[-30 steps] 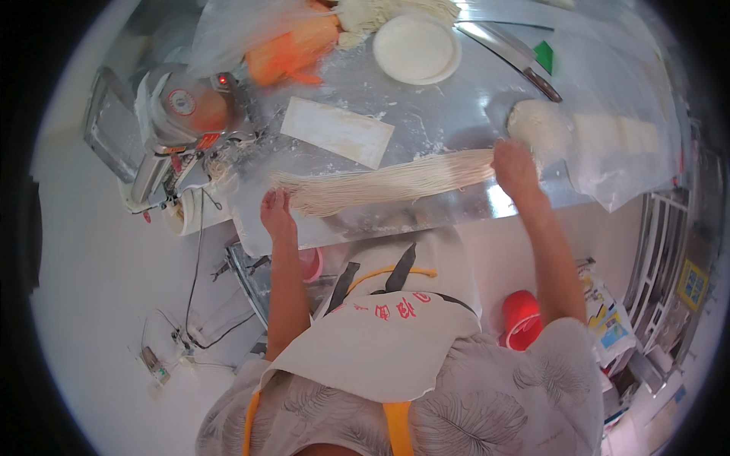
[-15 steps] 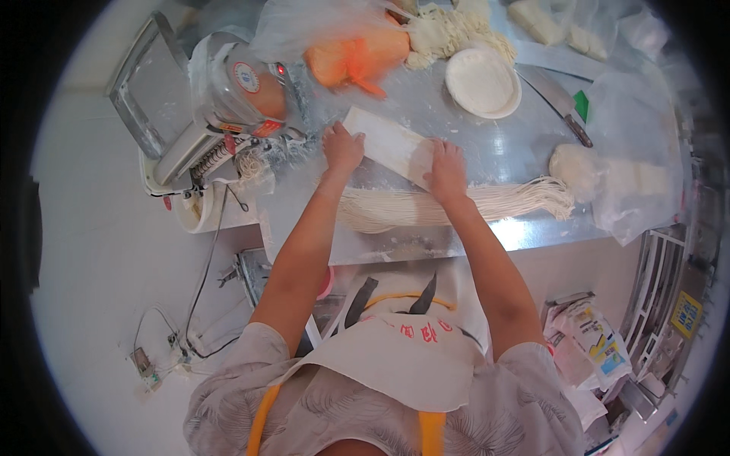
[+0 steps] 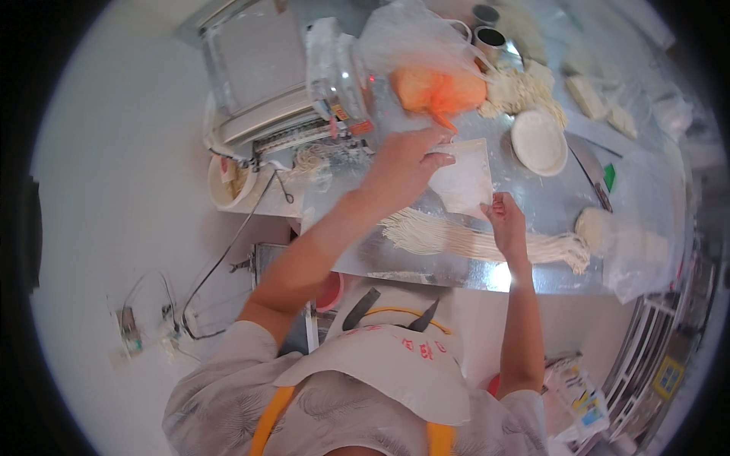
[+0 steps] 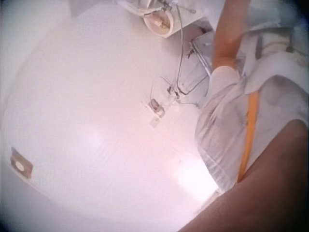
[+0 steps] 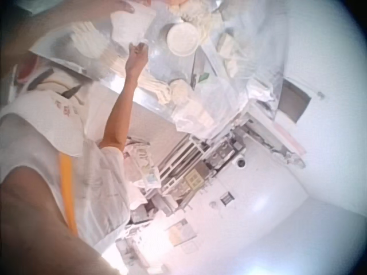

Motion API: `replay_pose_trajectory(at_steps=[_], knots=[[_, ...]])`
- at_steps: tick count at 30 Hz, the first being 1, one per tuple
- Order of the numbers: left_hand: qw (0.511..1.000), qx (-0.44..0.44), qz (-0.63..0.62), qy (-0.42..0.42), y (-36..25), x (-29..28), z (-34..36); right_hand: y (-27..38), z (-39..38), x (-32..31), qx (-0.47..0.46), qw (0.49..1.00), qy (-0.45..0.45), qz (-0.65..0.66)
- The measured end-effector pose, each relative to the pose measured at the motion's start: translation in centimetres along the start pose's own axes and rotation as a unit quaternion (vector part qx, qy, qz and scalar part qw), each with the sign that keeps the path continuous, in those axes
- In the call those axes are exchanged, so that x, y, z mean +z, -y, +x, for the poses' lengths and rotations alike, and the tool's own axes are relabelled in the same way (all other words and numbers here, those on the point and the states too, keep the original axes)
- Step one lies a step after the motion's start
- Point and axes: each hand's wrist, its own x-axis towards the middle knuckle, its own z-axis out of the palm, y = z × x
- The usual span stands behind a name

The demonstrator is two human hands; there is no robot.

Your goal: The person operates a pasta machine to extrude dough into noodles, then gathers, cuts, and packages the noodles into plastic bags. The person handles dough sheets, noodles, a knife, and plastic bags during the process.

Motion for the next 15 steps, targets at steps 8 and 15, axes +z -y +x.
replay_pose_trajectory(at_steps=[8, 15], knots=[[0.981, -0.072, 0.174, -0.045, -14.7, -23.9, 3.1, 24.4, 0.4, 5.8, -0.164, 0.979, 0.067, 0.103], [0.971, -0.010, 0.224, -0.081, -14.6, -38.3, 5.4, 38.2, 7.7, 17.0, -0.291, 0.955, 0.005, 0.063]])
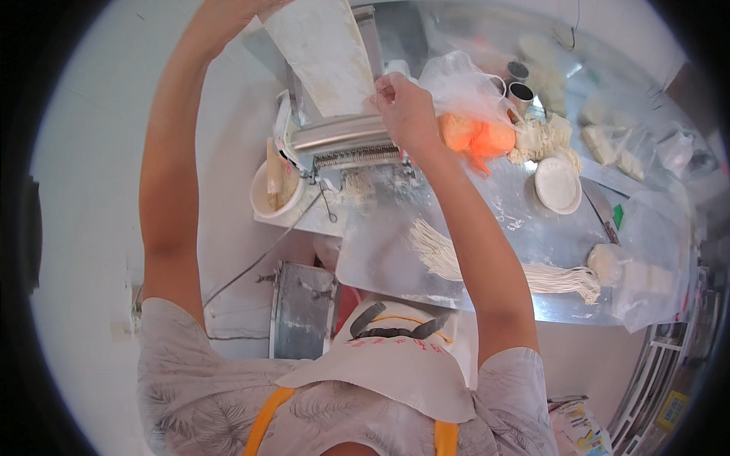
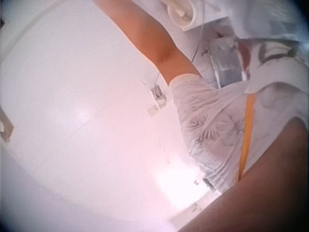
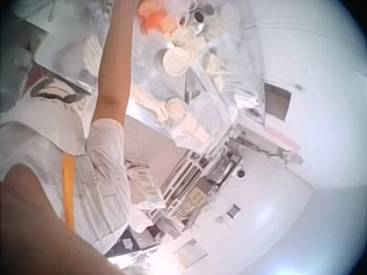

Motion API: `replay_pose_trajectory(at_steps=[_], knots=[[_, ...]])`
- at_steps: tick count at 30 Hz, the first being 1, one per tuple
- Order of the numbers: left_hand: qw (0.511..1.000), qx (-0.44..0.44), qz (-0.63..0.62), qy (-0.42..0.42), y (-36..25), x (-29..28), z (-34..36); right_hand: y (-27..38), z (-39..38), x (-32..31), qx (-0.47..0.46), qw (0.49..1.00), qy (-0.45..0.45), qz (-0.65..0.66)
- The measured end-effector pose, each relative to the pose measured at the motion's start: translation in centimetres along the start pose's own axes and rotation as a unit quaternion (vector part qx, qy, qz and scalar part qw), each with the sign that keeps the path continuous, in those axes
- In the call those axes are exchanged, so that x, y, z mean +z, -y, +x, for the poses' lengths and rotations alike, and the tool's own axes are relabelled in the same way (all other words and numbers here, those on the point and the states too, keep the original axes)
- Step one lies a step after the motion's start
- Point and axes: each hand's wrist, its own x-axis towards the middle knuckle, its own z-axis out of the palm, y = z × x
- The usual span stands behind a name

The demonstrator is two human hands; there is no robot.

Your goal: The person operates a pasta machine to extrude dough into noodles, then gathers, cuts, and packages the noodles into plastic bags. The person handles dough sheets, noodles, a knife, and plastic bags during the process.

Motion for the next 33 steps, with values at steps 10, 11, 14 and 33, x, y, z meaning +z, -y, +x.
replay_pose_trajectory(at_steps=[10, 11, 14, 33], knots=[[0.993, 0.083, -0.056, 0.056, 17.7, 2.0, 11.5, 1.9, -6.7, 4.6, 0.069, 0.991, -0.118, 0.001], [0.992, 0.090, -0.050, 0.069, 18.9, 2.4, 12.1, 2.0, -8.0, 4.7, 0.073, 0.991, -0.115, -0.005], [0.988, 0.114, -0.040, 0.097, 21.9, 6.9, 15.1, 1.1, -11.1, 4.0, 0.108, 0.987, -0.120, -0.027], [0.945, 0.115, 0.305, -0.019, 28.6, 17.2, 13.1, -12.2, -14.3, 14.7, 0.400, 0.775, -0.021, 0.489]])
